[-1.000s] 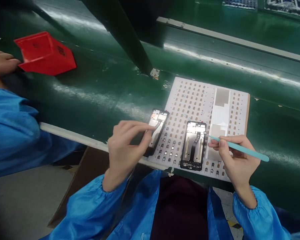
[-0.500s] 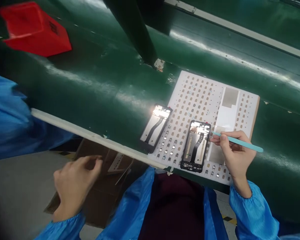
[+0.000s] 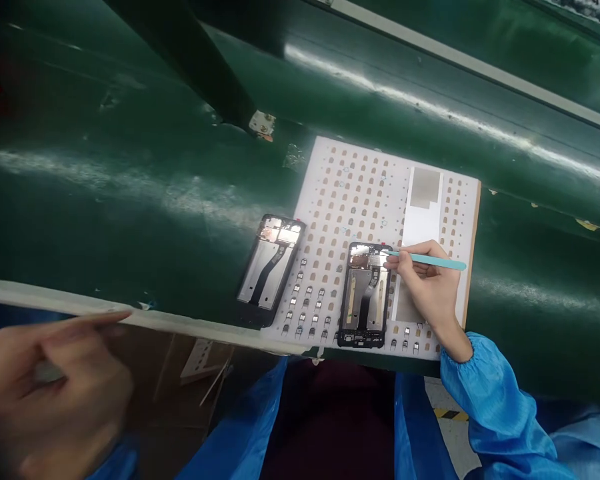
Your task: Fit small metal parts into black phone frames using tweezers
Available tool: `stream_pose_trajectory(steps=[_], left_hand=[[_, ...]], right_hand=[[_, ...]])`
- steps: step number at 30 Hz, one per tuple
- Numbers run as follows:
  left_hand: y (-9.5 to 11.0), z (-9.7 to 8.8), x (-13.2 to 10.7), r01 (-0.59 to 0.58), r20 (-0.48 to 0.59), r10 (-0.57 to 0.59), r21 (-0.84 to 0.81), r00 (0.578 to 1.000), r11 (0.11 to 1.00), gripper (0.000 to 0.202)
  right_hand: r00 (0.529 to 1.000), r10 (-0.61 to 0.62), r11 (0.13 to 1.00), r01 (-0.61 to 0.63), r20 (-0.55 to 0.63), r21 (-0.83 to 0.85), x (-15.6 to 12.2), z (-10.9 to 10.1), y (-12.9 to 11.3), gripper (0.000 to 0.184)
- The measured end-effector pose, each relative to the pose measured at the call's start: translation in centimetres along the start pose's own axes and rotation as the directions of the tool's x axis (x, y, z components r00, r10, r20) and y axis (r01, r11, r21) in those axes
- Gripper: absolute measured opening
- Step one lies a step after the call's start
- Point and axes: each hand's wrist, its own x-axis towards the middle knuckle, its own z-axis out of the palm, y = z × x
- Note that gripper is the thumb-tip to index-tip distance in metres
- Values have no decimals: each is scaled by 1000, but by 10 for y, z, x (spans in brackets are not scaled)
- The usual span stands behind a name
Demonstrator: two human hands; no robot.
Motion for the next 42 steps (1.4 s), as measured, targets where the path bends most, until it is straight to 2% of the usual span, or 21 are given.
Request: stream_pose_trajectory(steps=[1,2,3,6,8,10,13,18,22,24,26,29,32,35,37,40,42], left_hand=[[21,11,14,-119,-95,120,17,988,993,22],[44,24,27,-304,-38,302,-76,953,950,23],[67,39,38,-412,-9,416,-156,909,898,26],[121,83,63,-558,109,604,-284,789,780,34],[139,104,71,-597,174,655,-292,735,747,33],[143,116,73,-620,231,675,-270,701,737,32],[140,123,71,-635,295,676,-235,675,736,34],[139,126,67,-673,310,694,-189,650,715,41],[143,127,69,-747,305,733,-95,608,659,39],[144,127,71,-772,297,750,-60,591,632,37],[143,126,73,-777,304,753,-59,584,627,38],[143,125,75,-765,322,746,-90,583,637,41],[149,123,77,-739,334,723,-103,605,666,38],[165,125,76,-701,321,705,-150,632,697,35],[177,131,76,-684,325,727,-255,605,683,39],[188,143,75,-650,380,760,-395,528,649,46],[189,150,76,-619,423,750,-427,509,660,49]], right_hand=[[1000,8,1000,-8,-4,-2,-1,1,2,24],[1000,12,1000,-12,-8,-8,-1,2,3,24],[1000,13,1000,-13,-11,-19,-2,3,5,25],[1000,6,999,-7,-24,-42,-4,5,7,23],[999,-3,999,2,-33,-41,-6,6,8,21],[999,-9,999,8,-38,-35,-7,7,8,19],[999,-10,999,9,-32,-33,-7,8,7,16],[1000,-26,999,25,-16,-26,-6,9,9,11],[1000,-28,999,28,6,-27,-6,4,5,11],[998,-60,997,59,-25,-52,-5,-4,0,13],[989,-104,992,96,-104,-82,-6,-16,-4,15],[974,-109,990,90,-199,-105,-8,-37,-5,18],[979,-45,995,25,-200,-99,-13,-54,2,23],[981,-26,994,5,-192,-108,-14,-61,8,26],[981,-46,993,25,-186,-114,-11,-60,10,27],[989,-26,997,15,-144,-76,-4,-57,11,27],[993,20,998,-26,-114,-51,0,-56,13,27]])
